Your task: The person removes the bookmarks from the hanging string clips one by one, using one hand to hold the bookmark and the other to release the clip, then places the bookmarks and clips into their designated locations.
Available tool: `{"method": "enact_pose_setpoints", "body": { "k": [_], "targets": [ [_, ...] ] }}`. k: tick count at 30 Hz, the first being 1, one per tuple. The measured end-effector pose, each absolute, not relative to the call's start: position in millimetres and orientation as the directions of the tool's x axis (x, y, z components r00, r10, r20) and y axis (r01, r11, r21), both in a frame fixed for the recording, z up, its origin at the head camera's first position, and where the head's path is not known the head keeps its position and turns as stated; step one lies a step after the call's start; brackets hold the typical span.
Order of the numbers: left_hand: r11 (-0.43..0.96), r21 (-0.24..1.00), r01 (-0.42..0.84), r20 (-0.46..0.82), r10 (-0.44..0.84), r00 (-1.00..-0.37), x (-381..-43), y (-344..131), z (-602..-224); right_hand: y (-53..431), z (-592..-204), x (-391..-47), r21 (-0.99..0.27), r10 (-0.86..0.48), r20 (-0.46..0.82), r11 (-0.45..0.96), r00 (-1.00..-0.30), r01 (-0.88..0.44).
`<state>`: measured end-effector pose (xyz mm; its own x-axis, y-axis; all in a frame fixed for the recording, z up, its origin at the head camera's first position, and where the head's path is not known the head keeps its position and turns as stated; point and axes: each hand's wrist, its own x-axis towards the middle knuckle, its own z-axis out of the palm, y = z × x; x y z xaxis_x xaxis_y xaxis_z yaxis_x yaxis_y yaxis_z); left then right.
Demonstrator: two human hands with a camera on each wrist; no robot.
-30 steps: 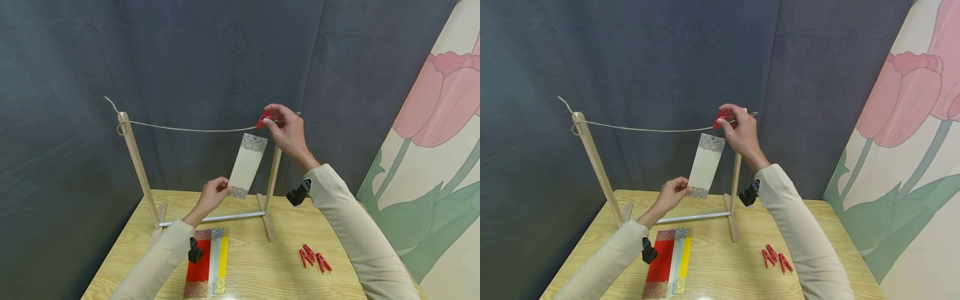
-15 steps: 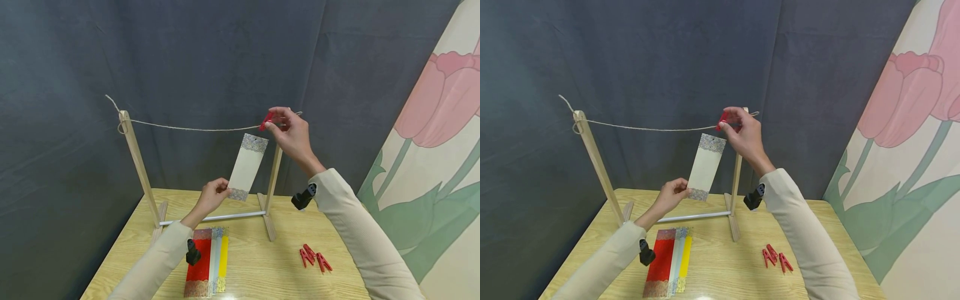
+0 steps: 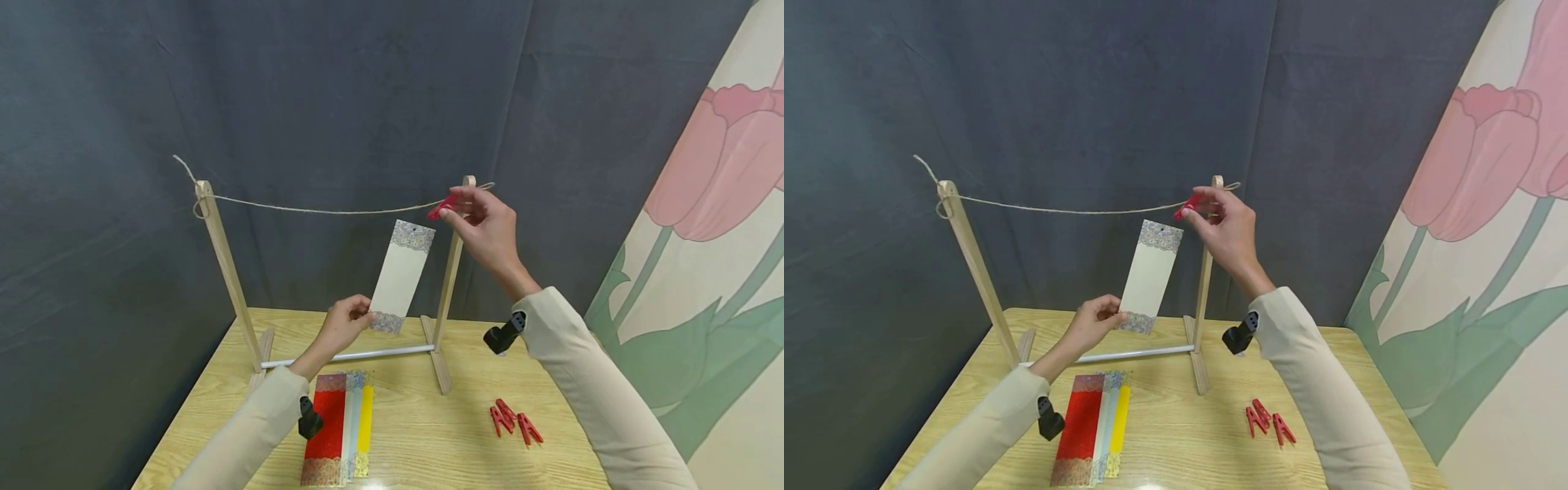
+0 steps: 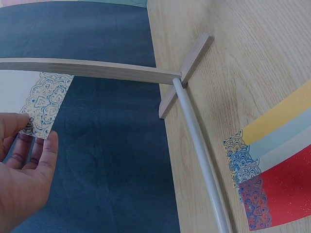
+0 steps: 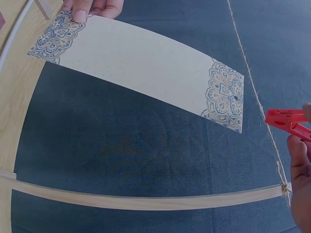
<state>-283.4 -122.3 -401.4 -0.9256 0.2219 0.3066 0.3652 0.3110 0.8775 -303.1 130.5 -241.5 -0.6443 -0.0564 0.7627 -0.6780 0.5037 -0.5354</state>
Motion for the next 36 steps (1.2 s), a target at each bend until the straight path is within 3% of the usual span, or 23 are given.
{"method": "enact_pose_setpoints", "body": {
  "k": [15,21,36],
  "targets": [
    [0.284,0.884,0.371,0.317,0.217,-0.923,-270,-124,-401,132,-246,-289,-0.566,-0.042,0.768,0.422,-0.639,-0.708],
    [0.29,0.887,0.358,0.3,0.227,-0.927,-264,-129,-401,124,-234,-262,-0.577,-0.034,0.76,0.425,-0.649,-0.698],
    [0.276,0.909,0.313,0.257,0.222,-0.941,-257,-139,-401,130,-244,-255,-0.589,-0.009,0.749,0.45,-0.663,-0.671]
  ]
}}
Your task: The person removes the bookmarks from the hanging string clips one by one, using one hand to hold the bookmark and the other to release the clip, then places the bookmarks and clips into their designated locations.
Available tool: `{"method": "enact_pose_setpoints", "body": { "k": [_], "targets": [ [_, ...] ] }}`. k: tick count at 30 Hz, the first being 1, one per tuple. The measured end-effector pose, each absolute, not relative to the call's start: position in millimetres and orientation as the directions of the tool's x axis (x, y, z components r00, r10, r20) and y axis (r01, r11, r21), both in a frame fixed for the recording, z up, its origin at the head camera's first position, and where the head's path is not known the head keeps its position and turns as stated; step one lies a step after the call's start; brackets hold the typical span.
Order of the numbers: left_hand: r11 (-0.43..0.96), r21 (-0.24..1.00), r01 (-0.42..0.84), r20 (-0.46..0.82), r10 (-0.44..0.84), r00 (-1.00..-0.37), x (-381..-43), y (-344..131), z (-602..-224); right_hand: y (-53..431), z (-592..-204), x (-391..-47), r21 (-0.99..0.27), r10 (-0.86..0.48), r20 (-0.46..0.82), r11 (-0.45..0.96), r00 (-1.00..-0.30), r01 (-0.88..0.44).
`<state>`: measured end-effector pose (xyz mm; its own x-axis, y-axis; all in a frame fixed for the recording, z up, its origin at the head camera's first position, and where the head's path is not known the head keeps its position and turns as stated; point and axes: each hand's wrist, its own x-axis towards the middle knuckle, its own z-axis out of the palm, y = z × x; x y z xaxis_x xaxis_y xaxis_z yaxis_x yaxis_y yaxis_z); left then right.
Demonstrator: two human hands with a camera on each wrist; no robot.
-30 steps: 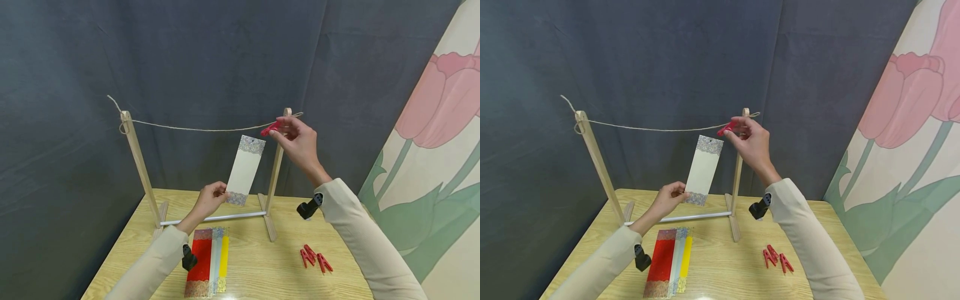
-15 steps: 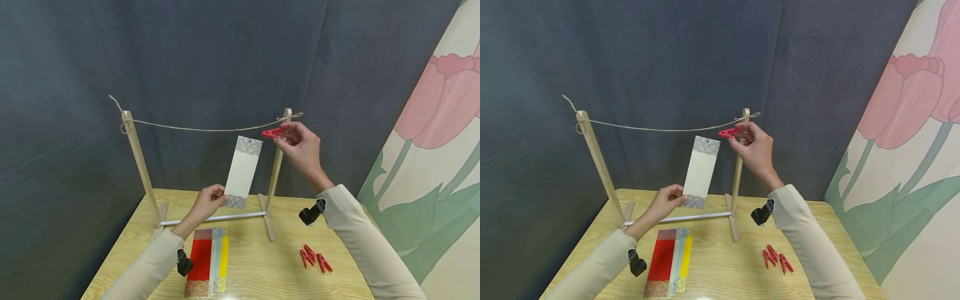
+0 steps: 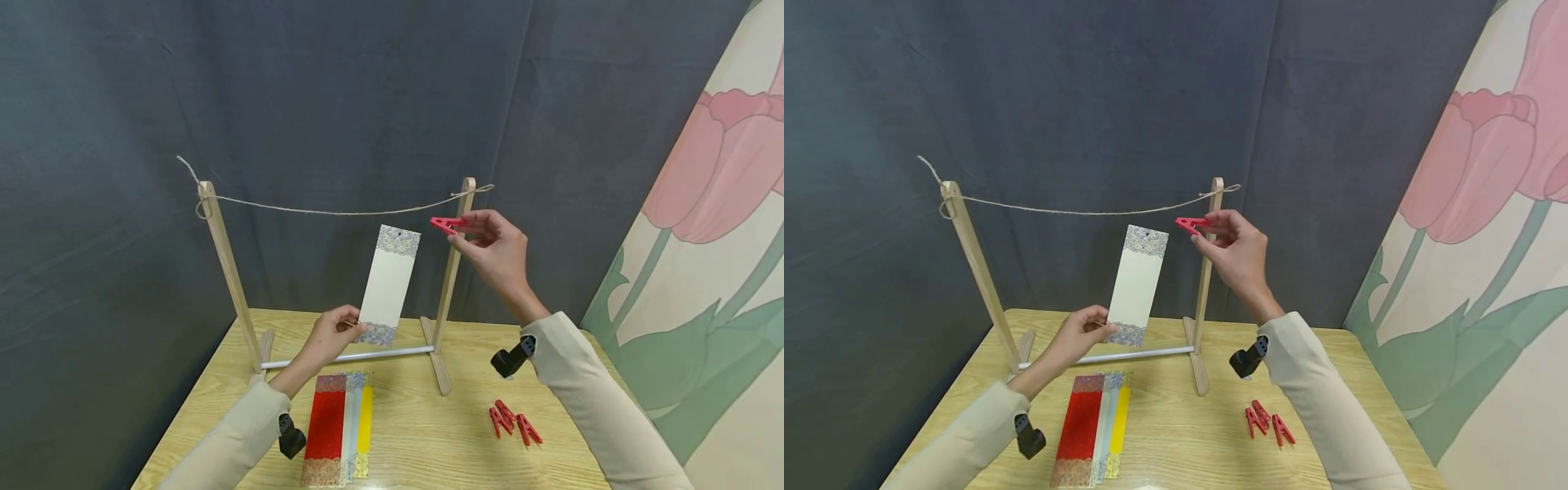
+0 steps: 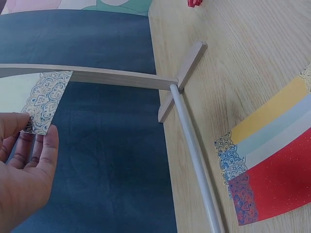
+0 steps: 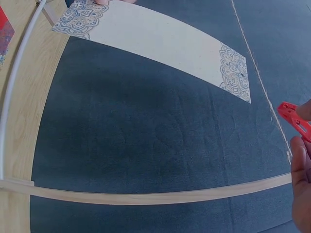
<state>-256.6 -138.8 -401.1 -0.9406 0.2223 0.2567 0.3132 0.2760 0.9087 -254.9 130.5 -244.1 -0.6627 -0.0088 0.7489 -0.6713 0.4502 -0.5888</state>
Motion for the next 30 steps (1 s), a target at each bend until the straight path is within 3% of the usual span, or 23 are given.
{"method": "enact_pose_setpoints", "body": {
  "k": [30],
  "targets": [
    [0.248,0.939,0.238,0.188,0.206,-0.96,-231,-147,-398,137,-256,-230,-0.59,0.004,0.741,0.481,-0.671,-0.649]
  ]
}}
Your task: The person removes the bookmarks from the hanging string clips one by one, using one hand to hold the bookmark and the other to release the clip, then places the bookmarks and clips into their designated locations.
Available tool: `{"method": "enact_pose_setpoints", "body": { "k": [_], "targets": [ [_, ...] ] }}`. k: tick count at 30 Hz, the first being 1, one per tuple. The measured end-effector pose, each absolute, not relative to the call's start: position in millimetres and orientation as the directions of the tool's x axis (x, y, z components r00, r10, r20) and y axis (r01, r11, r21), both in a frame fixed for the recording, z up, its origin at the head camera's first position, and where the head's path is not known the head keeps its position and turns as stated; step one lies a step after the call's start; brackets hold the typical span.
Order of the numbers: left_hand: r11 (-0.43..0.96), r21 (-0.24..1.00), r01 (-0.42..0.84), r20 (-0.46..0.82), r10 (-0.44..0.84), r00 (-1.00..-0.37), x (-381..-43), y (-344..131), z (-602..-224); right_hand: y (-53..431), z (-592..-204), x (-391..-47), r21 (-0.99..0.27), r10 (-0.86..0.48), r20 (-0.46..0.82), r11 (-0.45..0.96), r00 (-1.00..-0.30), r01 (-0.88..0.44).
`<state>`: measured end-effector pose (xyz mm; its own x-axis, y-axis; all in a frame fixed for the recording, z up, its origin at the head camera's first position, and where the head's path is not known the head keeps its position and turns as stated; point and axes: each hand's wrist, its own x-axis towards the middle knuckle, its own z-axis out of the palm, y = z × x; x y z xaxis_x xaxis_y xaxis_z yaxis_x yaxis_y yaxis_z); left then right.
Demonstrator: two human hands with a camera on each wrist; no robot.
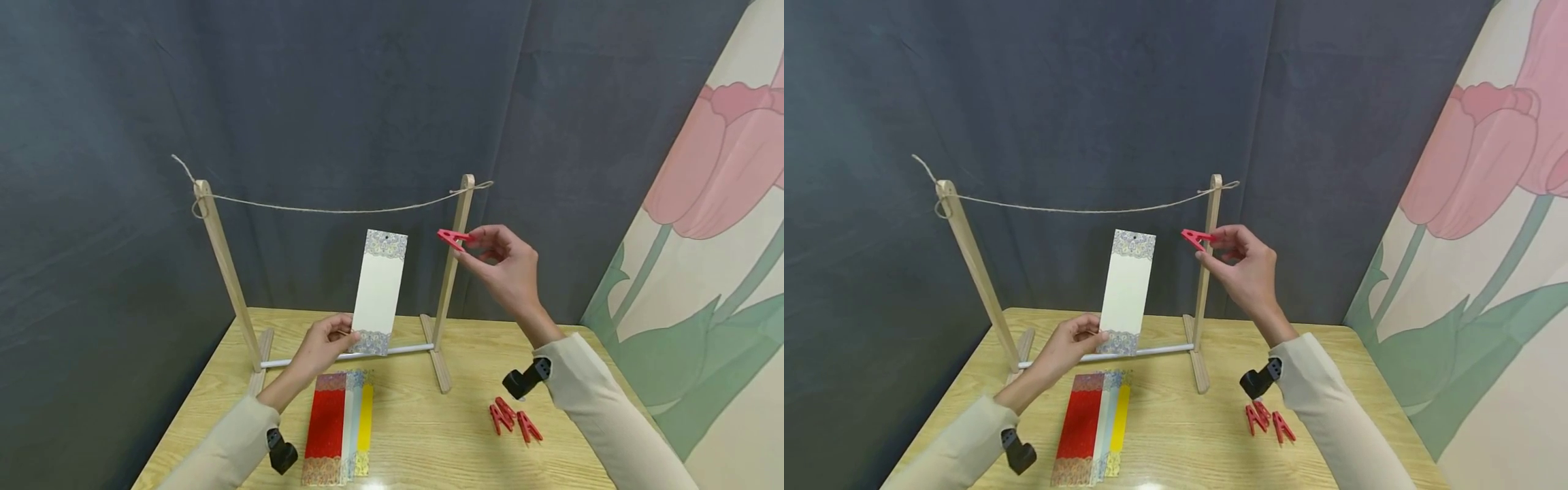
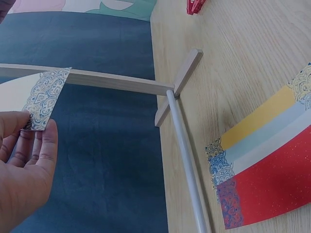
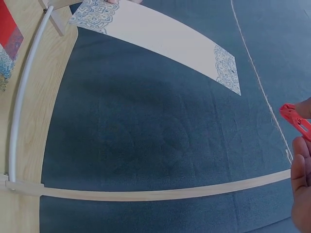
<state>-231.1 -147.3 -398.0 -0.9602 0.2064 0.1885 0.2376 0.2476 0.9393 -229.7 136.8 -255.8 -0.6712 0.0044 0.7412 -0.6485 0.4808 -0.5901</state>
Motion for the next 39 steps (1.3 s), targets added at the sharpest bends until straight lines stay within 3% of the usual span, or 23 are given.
{"method": "enact_pose_setpoints", "body": {
  "k": [39],
  "targets": [
    [0.159,0.973,0.165,0.131,0.208,-0.969,-215,-173,-418,163,-286,-210,-0.666,0.131,0.689,0.502,-0.713,-0.552]
  ]
}}
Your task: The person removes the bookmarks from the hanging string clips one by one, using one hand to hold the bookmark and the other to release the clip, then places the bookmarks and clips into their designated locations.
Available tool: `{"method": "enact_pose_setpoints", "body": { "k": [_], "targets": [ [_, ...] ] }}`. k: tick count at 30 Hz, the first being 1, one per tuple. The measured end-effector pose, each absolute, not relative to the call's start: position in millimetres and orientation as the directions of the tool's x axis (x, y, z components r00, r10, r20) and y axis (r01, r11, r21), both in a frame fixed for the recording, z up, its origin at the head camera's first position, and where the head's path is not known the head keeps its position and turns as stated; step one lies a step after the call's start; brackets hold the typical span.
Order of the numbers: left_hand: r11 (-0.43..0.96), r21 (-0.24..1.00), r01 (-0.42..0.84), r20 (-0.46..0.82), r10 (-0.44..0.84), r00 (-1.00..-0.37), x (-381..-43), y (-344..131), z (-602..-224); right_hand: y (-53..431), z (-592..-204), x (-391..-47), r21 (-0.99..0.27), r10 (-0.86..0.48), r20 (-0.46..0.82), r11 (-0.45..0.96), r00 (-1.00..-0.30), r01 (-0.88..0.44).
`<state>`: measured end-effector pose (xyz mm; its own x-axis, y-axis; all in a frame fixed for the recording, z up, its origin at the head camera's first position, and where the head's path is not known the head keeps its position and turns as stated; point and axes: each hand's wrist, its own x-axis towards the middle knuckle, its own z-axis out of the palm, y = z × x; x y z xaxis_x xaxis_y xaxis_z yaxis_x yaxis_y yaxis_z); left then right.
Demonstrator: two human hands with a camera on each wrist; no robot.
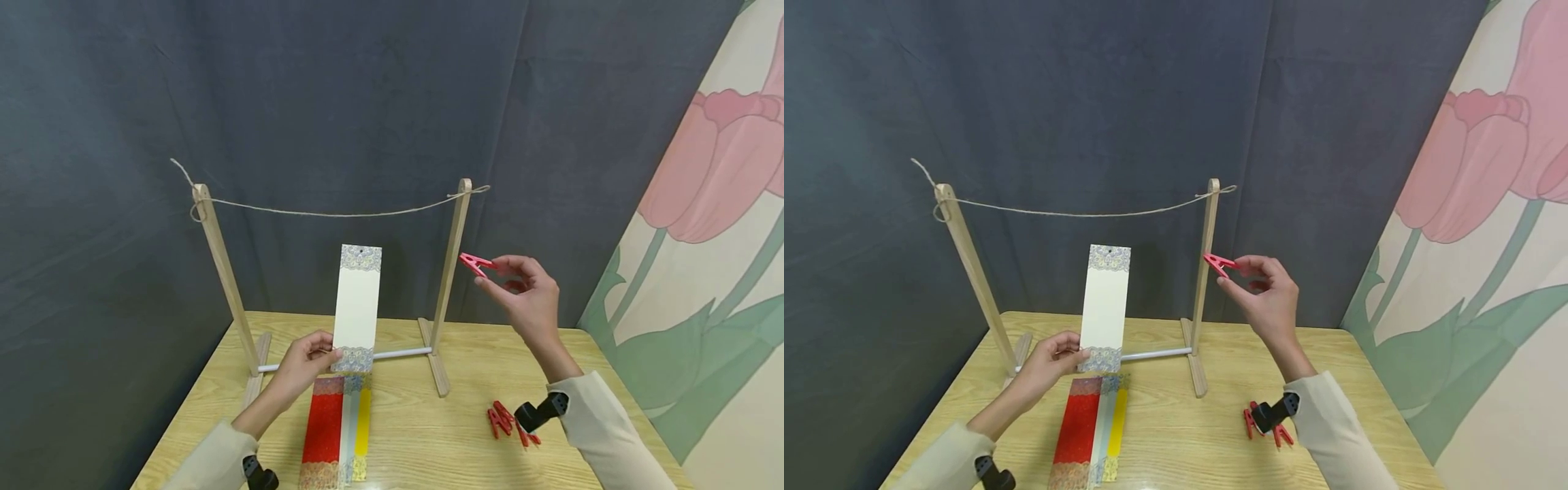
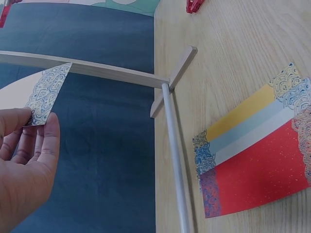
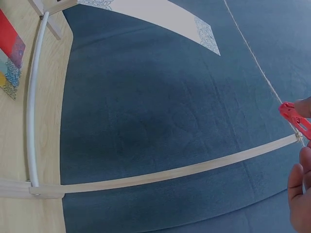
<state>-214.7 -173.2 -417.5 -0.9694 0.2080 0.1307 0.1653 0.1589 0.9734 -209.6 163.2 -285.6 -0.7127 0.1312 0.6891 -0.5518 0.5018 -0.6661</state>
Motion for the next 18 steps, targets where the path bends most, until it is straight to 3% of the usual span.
{"method": "enact_pose_setpoints", "body": {
  "k": [18],
  "targets": [
    [0.146,0.982,0.115,0.086,0.193,-0.977,-211,-185,-433,178,-310,-205,-0.73,0.224,0.651,0.445,-0.725,-0.518]
  ]
}}
